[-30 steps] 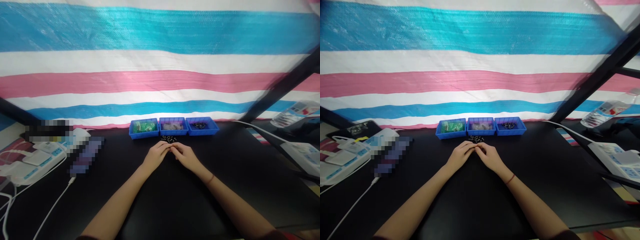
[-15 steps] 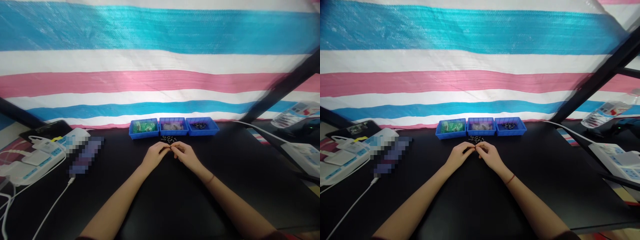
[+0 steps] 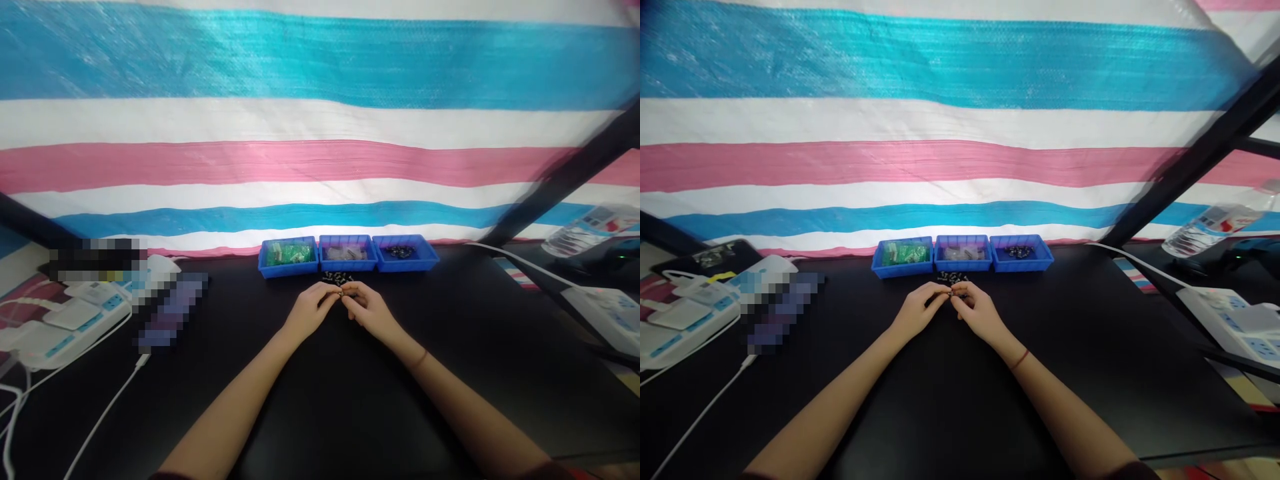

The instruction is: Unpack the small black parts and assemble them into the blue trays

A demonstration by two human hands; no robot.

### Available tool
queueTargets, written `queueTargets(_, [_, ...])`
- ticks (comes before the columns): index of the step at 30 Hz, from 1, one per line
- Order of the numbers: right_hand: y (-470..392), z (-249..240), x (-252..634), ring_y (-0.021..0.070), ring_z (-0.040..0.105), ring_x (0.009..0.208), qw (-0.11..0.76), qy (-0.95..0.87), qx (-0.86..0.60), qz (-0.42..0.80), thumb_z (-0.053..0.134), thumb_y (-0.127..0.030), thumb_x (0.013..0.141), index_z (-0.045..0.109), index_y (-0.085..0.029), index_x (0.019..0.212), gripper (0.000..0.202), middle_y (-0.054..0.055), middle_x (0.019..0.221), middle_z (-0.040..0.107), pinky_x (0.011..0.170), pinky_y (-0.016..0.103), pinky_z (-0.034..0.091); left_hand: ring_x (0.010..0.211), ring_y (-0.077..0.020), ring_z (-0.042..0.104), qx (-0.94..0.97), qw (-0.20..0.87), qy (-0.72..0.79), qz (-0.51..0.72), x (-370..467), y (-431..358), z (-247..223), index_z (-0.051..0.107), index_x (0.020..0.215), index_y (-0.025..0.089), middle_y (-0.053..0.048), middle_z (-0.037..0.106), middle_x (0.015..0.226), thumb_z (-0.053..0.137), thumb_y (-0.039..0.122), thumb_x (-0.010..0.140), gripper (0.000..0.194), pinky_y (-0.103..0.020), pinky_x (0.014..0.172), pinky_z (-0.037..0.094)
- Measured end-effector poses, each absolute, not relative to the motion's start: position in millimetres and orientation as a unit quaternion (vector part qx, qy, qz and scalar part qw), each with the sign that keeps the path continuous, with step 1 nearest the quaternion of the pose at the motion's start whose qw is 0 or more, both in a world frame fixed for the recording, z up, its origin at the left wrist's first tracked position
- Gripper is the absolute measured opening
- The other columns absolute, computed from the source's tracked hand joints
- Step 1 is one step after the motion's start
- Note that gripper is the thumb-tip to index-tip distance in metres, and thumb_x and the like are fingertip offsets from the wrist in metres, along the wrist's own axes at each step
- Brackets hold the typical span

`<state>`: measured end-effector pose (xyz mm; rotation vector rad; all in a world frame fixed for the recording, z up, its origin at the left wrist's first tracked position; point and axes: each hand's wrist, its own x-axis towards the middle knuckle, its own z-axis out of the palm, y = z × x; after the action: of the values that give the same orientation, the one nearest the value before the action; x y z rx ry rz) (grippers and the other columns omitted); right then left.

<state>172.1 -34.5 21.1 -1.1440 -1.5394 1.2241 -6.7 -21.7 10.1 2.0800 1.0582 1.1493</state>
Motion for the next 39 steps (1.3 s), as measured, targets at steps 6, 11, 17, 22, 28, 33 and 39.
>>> queueTargets(6, [-33.2,22.9,173.2,0.0113,0.056,0.054,0.410,-0.606,-0.447,0.515,0.059,-0.036,0.086,0.063,-0.019,0.101,0.023,0.002,0.077,0.064,0.041,0.020,0.039,0.093,-0.0180,0.065,0.771,0.270,0.379,0.435,-5.4,-22.9,11.5,0.066,0.102,0.021,-0.006,0.068,0.100,0.050,0.024,0.094,0.018,-0.032,0.086,0.052])
queueTargets(11, [-33.1,22.2,171.1,0.0113,0.058,0.058,0.441,-0.576,-0.450,0.521,0.069,-0.036,0.079,0.062,-0.019,0.095,0.025,0.002,0.083,0.064,0.040,0.019,0.040,0.092,-0.0166,0.065,0.771,0.258,0.383,0.438,-5.4,-21.9,11.0,0.067,0.101,0.021,-0.004,0.068,0.099,0.052,0.020,0.093,0.017,-0.030,0.086,0.052])
queueTargets(17, [-32.1,18.4,172.0,0.0118,0.056,0.058,0.457,-0.568,-0.454,0.512,0.071,-0.036,0.076,0.062,-0.019,0.089,0.024,0.001,0.080,0.061,0.044,0.021,0.043,0.094,-0.0167,0.065,0.772,0.261,0.392,0.427,-5.5,-22.6,11.8,0.066,0.104,0.021,-0.004,0.070,0.101,0.051,0.021,0.093,0.019,-0.030,0.086,0.053])
queueTargets(22, [-31.5,15.2,172.7,0.0133,0.057,0.060,0.467,-0.579,-0.448,0.496,0.072,-0.038,0.076,0.063,-0.020,0.085,0.022,0.001,0.080,0.062,0.054,0.026,0.048,0.092,-0.0185,0.066,0.766,0.287,0.402,0.411,-6.0,-23.1,11.9,0.066,0.107,0.020,-0.005,0.070,0.102,0.053,0.028,0.092,0.021,-0.033,0.085,0.054])
queueTargets(28, [-32.0,15.4,173.0,0.0145,0.057,0.058,0.460,-0.594,-0.460,0.473,0.069,-0.036,0.079,0.066,-0.020,0.084,0.018,0.000,0.069,0.063,0.055,0.027,0.047,0.090,-0.0174,0.067,0.745,0.315,0.415,0.416,-6.1,-22.2,10.8,0.062,0.115,0.021,-0.004,0.070,0.101,0.056,0.025,0.090,0.026,-0.031,0.083,0.055])
queueTargets(33, [-32.3,16.4,173.5,0.0144,0.056,0.059,0.460,-0.602,-0.461,0.461,0.069,-0.033,0.079,0.068,-0.019,0.084,0.015,0.002,0.075,0.065,0.056,0.028,0.048,0.091,-0.0176,0.065,0.760,0.307,0.398,0.412,-6.0,-21.5,11.7,0.064,0.113,0.021,-0.005,0.069,0.103,0.054,0.024,0.091,0.024,-0.030,0.082,0.054])
queueTargets(39, [-32.0,19.2,172.7,0.0131,0.059,0.063,0.458,-0.585,-0.445,0.500,0.069,-0.030,0.079,0.064,-0.020,0.096,0.021,0.003,0.086,0.065,0.054,0.025,0.049,0.081,-0.0148,0.064,0.754,0.300,0.401,0.424,-5.9,-21.9,11.1,0.065,0.103,0.020,-0.004,0.068,0.095,0.058,0.022,0.089,0.016,-0.027,0.074,0.053])
